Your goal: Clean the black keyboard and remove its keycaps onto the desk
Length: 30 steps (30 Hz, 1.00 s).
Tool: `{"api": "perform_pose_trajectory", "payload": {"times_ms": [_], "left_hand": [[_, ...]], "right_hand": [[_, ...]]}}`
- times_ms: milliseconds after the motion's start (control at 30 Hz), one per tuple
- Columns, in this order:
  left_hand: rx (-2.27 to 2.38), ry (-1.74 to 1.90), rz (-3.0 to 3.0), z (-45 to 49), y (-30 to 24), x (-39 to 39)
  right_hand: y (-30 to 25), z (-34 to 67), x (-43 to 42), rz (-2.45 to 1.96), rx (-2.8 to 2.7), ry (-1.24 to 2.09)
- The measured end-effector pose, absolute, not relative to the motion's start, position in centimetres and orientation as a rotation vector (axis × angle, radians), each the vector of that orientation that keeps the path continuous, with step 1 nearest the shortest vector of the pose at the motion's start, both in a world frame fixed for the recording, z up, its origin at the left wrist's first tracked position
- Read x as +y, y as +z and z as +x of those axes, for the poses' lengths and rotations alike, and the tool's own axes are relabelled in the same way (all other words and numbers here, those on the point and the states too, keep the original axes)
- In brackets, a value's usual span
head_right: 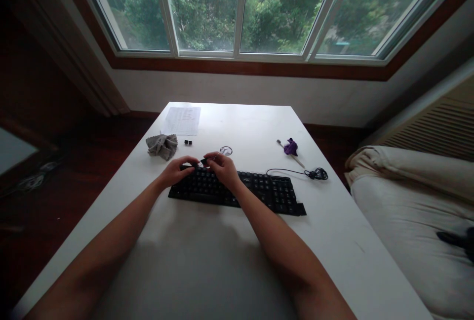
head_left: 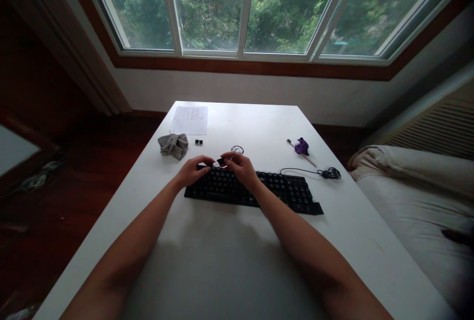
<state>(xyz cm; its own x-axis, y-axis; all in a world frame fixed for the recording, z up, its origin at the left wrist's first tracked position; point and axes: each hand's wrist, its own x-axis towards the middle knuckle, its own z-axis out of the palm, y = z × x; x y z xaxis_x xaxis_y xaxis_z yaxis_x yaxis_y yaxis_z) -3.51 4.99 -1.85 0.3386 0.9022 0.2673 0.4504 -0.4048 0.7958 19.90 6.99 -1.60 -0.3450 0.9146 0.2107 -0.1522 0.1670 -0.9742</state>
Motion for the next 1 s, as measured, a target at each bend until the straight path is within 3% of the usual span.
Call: {"api": "perform_pose_trajectory", "payload": {"times_ms": [167,400,767,1000], "left_hand": [[1.197,0.942,1.919,-2.8,-1.6,4.7],[1.188,0.907,1.953,-2.3,-1.9,4.8],[1.138,0.959,1.918,-2.7,-1.3,5.0],[1.391,1.177,1.749,-4.5,-2.8,7.9]], "right_hand": [[-0.8,20.2,6.5,-0.767,-1.495,1.344],[0.8,20.2,4.9,-0.782,-1.843,1.03],[1.5,21.1,5.3,-0.791,-1.673,1.153],[3.0,22.9,5.4,-0.72,-1.573,1.29]]}}
